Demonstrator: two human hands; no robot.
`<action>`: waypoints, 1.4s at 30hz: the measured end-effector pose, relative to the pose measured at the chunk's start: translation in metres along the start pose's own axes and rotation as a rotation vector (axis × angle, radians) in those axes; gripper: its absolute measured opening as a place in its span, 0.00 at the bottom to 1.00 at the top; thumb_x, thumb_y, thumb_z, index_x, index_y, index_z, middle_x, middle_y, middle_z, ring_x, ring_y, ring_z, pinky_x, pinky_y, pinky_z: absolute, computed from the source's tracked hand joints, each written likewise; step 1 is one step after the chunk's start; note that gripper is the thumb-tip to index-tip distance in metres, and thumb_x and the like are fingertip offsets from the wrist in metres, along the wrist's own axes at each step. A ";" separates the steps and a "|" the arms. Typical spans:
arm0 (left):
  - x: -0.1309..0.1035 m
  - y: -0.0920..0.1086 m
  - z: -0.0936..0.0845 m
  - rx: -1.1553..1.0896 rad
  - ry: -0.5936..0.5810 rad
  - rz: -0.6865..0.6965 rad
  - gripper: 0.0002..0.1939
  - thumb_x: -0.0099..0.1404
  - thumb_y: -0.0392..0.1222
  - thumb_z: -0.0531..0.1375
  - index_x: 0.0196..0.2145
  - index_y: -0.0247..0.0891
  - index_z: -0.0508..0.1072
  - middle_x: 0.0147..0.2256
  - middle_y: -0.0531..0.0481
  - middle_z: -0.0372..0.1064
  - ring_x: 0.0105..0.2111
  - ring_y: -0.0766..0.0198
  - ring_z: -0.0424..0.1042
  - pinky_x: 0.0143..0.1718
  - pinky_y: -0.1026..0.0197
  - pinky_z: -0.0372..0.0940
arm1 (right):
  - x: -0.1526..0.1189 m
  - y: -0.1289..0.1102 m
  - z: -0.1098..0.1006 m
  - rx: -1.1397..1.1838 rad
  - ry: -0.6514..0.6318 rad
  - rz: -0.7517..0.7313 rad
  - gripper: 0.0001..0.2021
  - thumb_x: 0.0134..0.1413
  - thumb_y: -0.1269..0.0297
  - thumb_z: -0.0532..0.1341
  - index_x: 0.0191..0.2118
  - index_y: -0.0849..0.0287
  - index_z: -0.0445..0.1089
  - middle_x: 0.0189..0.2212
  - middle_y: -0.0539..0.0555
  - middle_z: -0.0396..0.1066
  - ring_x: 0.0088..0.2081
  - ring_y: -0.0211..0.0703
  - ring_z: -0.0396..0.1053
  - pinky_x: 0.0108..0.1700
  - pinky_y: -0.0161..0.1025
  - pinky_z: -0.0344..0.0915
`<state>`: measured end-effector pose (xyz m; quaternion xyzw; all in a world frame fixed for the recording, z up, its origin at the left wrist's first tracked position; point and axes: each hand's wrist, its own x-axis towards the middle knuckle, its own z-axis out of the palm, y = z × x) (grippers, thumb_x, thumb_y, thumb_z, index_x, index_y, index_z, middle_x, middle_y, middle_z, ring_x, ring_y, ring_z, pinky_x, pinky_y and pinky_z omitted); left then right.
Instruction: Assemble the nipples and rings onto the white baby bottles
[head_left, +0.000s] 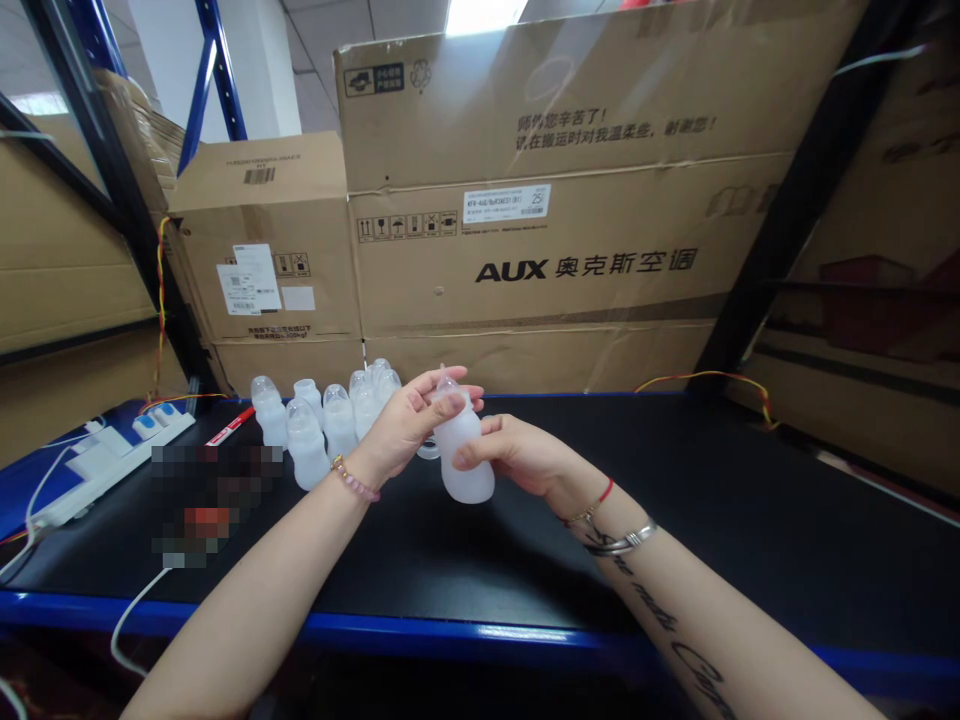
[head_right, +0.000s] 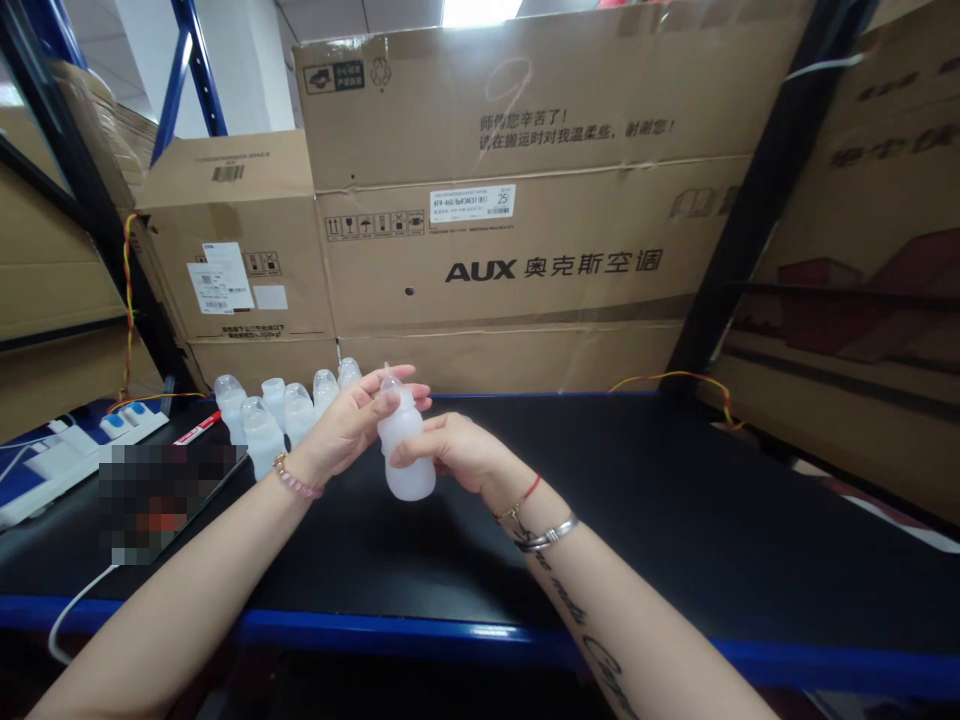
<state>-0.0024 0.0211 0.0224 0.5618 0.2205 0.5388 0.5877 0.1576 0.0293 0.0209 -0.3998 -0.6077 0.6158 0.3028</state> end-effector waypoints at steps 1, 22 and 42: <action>-0.001 -0.001 0.002 -0.002 0.032 -0.002 0.27 0.54 0.49 0.69 0.49 0.38 0.71 0.44 0.42 0.74 0.46 0.55 0.73 0.49 0.53 0.65 | 0.000 0.000 -0.001 0.007 -0.007 0.003 0.08 0.25 0.66 0.69 0.20 0.61 0.73 0.19 0.50 0.69 0.24 0.39 0.65 0.30 0.38 0.60; -0.007 0.061 -0.022 -0.051 0.596 0.492 0.19 0.58 0.53 0.65 0.42 0.39 0.73 0.34 0.49 0.75 0.35 0.64 0.76 0.36 0.65 0.68 | 0.085 -0.022 -0.041 -0.713 0.892 -0.245 0.23 0.44 0.51 0.66 0.44 0.62 0.72 0.41 0.63 0.73 0.47 0.58 0.67 0.47 0.47 0.61; -0.012 0.063 -0.024 0.037 0.595 0.489 0.18 0.57 0.52 0.64 0.40 0.38 0.73 0.32 0.50 0.74 0.31 0.67 0.75 0.31 0.66 0.66 | 0.180 0.045 -0.003 -1.172 0.530 -0.496 0.42 0.43 0.46 0.63 0.62 0.63 0.58 0.49 0.66 0.63 0.49 0.59 0.60 0.51 0.47 0.57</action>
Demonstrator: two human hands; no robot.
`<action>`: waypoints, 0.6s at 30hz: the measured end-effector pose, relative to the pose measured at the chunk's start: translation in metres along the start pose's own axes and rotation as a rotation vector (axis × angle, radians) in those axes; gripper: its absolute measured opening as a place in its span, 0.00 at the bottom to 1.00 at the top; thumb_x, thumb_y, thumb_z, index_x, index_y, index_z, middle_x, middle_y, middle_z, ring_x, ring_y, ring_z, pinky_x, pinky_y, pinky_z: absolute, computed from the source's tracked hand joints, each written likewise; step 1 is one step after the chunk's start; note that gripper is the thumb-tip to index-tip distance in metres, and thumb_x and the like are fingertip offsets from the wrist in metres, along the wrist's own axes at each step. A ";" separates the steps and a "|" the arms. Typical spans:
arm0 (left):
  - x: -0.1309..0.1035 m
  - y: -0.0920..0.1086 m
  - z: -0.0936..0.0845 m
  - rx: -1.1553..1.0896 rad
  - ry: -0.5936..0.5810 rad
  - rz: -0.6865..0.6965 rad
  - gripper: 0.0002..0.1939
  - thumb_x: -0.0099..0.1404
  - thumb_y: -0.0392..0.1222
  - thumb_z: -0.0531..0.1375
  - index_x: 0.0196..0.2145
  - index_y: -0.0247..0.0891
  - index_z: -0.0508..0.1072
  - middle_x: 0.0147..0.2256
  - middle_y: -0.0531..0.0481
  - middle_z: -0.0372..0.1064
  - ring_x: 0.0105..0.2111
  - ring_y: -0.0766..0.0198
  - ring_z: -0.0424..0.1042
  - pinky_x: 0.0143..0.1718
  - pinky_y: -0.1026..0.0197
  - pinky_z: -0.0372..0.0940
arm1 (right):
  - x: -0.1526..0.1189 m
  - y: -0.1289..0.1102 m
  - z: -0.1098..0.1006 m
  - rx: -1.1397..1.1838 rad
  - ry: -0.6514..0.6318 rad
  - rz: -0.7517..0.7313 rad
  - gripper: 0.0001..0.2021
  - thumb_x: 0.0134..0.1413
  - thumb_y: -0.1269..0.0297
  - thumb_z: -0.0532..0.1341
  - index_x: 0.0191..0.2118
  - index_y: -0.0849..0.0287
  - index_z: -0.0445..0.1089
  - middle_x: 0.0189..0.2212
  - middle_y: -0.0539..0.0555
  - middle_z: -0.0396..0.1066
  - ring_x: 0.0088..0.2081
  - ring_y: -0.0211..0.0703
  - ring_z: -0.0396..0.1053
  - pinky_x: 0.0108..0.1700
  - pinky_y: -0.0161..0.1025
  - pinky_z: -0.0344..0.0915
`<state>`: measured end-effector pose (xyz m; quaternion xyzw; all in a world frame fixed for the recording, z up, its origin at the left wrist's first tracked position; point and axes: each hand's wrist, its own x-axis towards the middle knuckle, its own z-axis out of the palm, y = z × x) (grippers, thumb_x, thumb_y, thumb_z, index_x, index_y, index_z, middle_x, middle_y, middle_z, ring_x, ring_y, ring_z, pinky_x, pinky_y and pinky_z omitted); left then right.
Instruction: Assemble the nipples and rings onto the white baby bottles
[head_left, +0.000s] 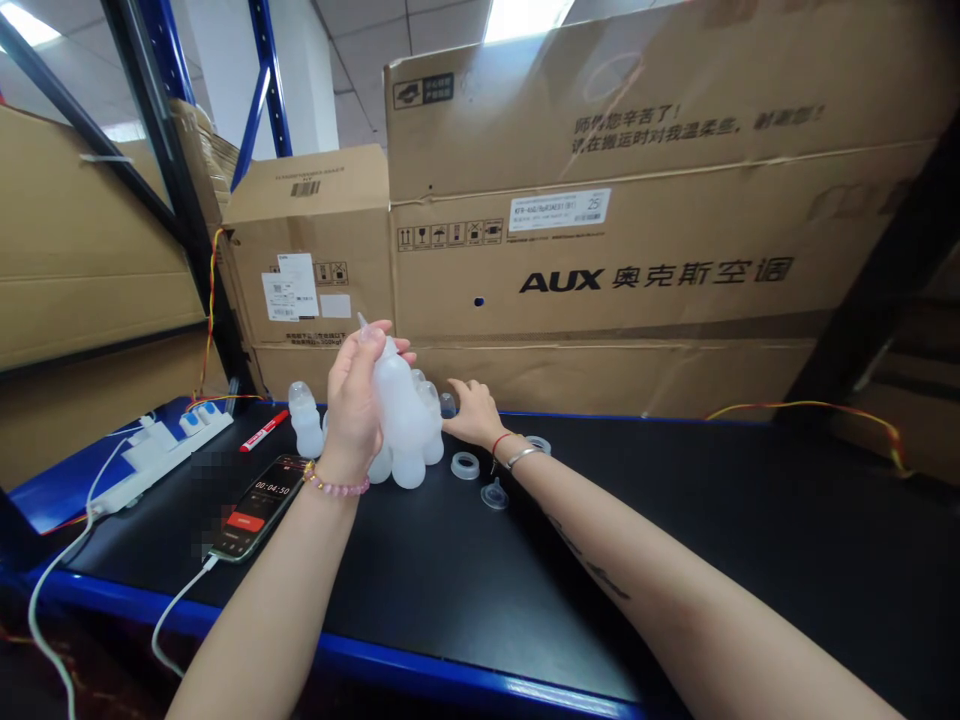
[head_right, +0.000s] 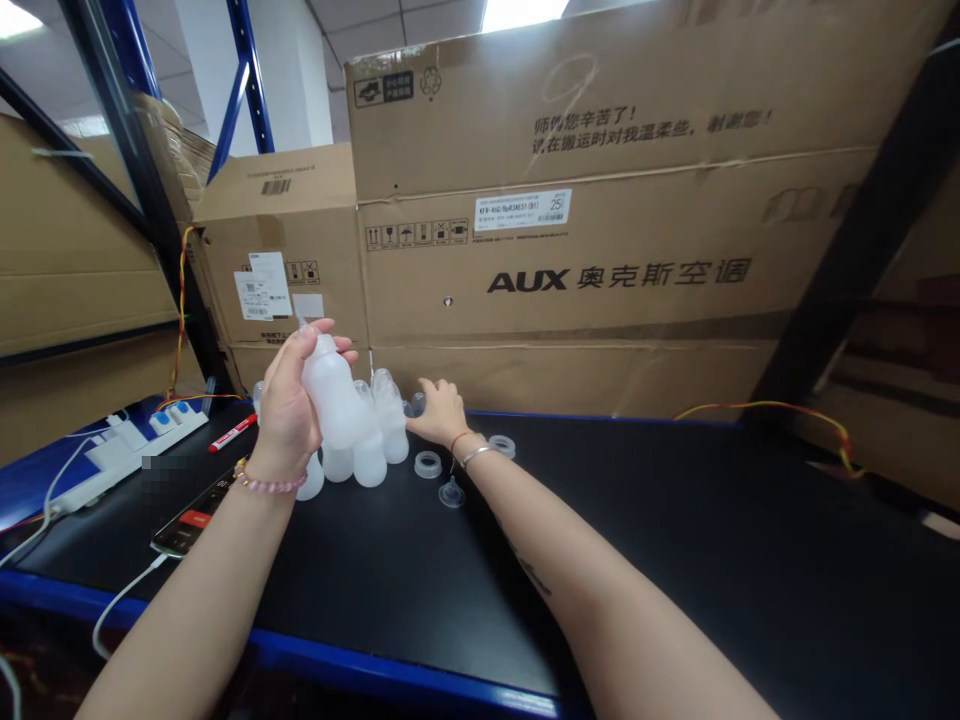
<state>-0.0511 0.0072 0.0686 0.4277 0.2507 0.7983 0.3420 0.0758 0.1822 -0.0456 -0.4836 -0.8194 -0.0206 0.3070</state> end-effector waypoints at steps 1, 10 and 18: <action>0.000 0.000 0.000 0.003 -0.004 0.001 0.18 0.57 0.52 0.64 0.40 0.37 0.73 0.32 0.50 0.73 0.31 0.66 0.75 0.32 0.66 0.66 | 0.002 -0.001 0.000 -0.011 -0.011 -0.013 0.42 0.43 0.47 0.63 0.63 0.63 0.58 0.49 0.66 0.63 0.49 0.59 0.59 0.50 0.47 0.57; 0.003 -0.002 -0.002 0.030 -0.021 -0.006 0.17 0.57 0.51 0.64 0.40 0.38 0.73 0.32 0.50 0.74 0.32 0.65 0.75 0.33 0.65 0.67 | 0.014 -0.007 0.006 -0.071 -0.069 -0.095 0.37 0.45 0.47 0.63 0.61 0.58 0.63 0.46 0.65 0.64 0.47 0.58 0.59 0.47 0.46 0.56; 0.004 -0.005 -0.004 0.035 -0.032 -0.039 0.18 0.58 0.52 0.63 0.41 0.38 0.72 0.33 0.50 0.74 0.32 0.65 0.75 0.33 0.64 0.67 | 0.020 -0.021 0.012 -0.133 -0.186 -0.221 0.17 0.53 0.54 0.59 0.41 0.59 0.76 0.43 0.65 0.68 0.44 0.57 0.60 0.41 0.45 0.58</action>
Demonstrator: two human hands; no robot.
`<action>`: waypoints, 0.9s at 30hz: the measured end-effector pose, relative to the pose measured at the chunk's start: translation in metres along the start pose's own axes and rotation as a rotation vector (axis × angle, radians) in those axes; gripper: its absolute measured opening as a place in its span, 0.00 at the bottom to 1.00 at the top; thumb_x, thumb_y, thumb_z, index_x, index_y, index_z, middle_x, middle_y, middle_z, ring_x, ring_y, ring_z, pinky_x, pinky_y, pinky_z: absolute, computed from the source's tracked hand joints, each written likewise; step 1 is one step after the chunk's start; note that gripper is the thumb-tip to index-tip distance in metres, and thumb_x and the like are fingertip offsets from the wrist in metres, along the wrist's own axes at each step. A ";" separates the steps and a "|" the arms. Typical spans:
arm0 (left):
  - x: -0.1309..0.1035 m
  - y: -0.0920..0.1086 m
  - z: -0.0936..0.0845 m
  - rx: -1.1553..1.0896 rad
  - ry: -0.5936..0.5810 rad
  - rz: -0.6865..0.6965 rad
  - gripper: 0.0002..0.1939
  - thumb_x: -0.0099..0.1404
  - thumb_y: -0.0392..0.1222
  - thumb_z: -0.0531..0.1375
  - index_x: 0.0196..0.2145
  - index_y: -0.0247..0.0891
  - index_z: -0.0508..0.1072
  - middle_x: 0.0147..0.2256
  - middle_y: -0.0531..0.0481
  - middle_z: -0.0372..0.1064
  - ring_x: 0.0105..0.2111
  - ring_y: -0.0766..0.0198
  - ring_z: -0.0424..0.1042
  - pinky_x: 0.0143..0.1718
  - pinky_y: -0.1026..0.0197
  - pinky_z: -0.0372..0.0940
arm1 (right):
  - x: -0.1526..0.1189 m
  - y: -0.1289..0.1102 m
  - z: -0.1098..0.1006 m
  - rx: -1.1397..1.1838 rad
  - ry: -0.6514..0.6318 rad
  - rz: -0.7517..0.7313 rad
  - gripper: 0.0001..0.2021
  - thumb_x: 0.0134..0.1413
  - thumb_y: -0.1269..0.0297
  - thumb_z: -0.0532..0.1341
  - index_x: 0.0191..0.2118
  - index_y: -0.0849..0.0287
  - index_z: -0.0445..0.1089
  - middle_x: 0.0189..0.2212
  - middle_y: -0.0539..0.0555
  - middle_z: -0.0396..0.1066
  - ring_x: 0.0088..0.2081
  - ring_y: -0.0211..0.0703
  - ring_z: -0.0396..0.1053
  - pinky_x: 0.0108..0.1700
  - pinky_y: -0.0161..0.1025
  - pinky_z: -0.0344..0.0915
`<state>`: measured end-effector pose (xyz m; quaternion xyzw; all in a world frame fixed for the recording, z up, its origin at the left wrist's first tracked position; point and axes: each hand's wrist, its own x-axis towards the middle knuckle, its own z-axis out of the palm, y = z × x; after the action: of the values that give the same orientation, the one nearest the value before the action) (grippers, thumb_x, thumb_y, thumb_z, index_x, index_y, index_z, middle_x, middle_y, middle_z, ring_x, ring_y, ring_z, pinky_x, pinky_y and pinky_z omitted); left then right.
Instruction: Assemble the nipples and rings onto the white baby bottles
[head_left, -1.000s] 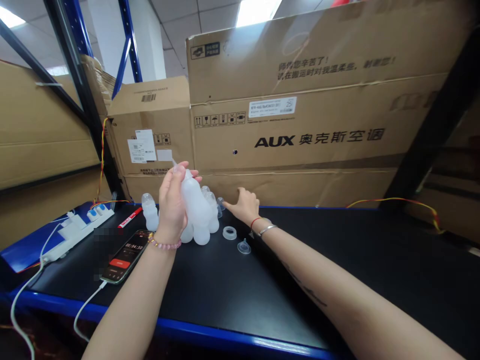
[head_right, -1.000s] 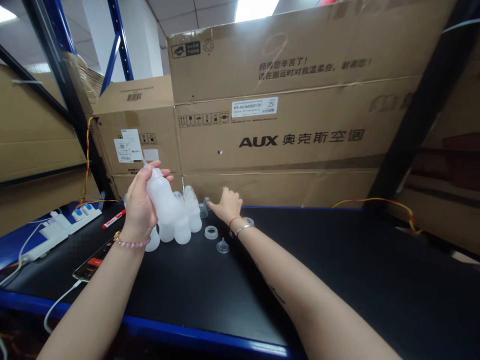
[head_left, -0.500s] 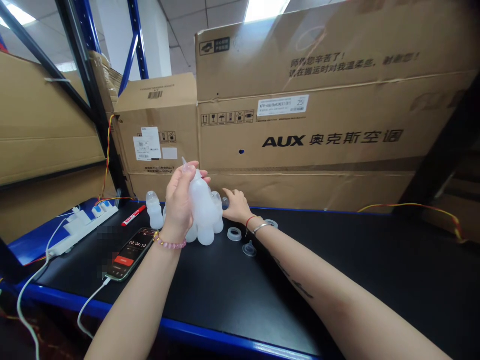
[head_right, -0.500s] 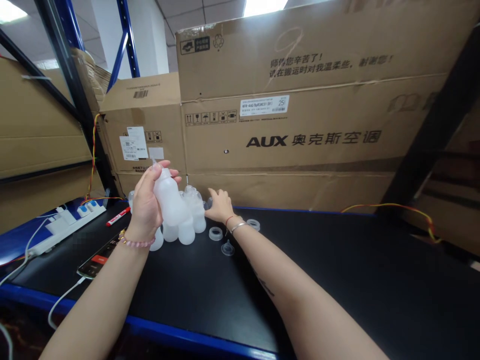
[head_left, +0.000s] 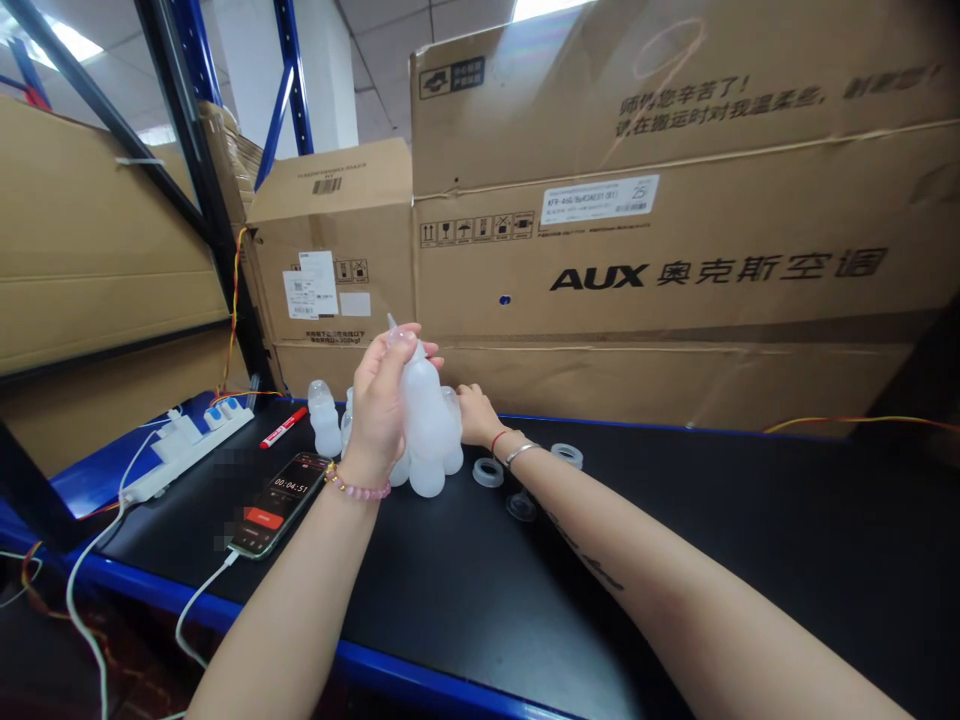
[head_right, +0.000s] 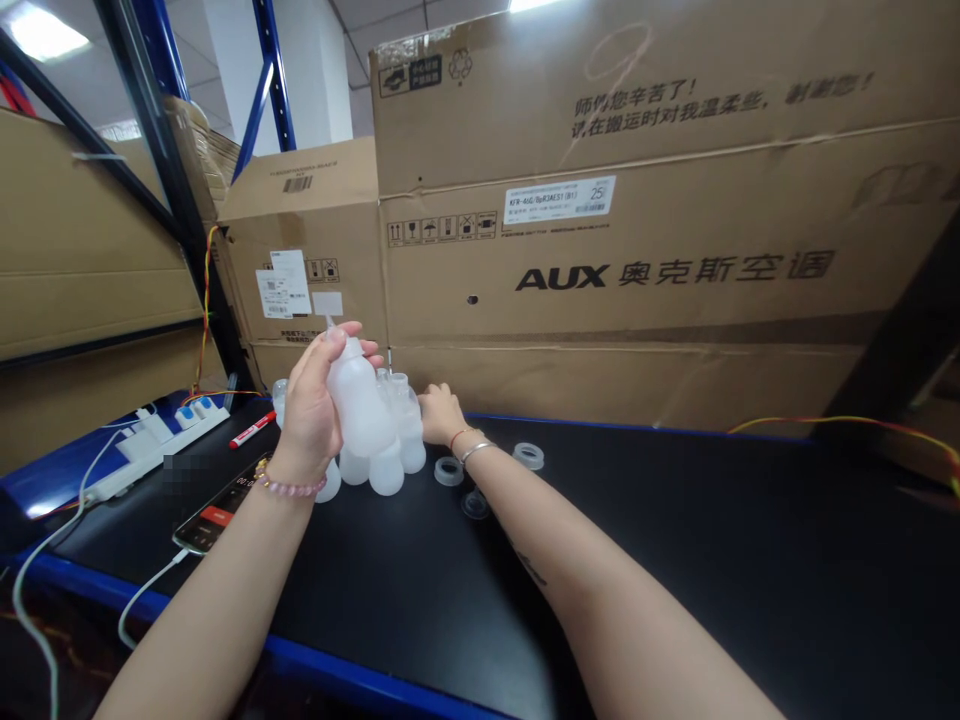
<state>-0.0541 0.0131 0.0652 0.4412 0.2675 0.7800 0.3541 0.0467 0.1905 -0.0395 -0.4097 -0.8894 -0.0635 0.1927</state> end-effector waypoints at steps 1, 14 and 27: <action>0.000 0.000 0.000 -0.003 -0.002 -0.004 0.18 0.58 0.52 0.64 0.41 0.38 0.72 0.33 0.50 0.74 0.32 0.65 0.75 0.33 0.64 0.67 | -0.001 0.000 0.000 -0.010 -0.007 -0.018 0.17 0.52 0.54 0.59 0.41 0.60 0.76 0.42 0.65 0.68 0.44 0.57 0.60 0.40 0.44 0.58; -0.002 -0.004 0.003 -0.041 -0.015 -0.044 0.17 0.57 0.49 0.65 0.40 0.36 0.71 0.30 0.51 0.73 0.30 0.67 0.74 0.31 0.66 0.66 | -0.019 0.041 -0.016 -0.129 0.010 -0.039 0.12 0.54 0.63 0.57 0.30 0.65 0.75 0.31 0.63 0.73 0.36 0.48 0.66 0.39 0.40 0.57; -0.004 -0.003 0.006 -0.047 -0.033 -0.055 0.17 0.56 0.48 0.65 0.40 0.36 0.71 0.31 0.51 0.72 0.30 0.67 0.73 0.30 0.66 0.66 | -0.068 0.054 -0.019 -0.242 0.002 0.178 0.25 0.58 0.45 0.51 0.37 0.66 0.72 0.35 0.66 0.73 0.37 0.54 0.71 0.35 0.42 0.57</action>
<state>-0.0459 0.0120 0.0639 0.4382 0.2550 0.7686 0.3901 0.1326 0.1725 -0.0516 -0.5071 -0.8351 -0.1535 0.1477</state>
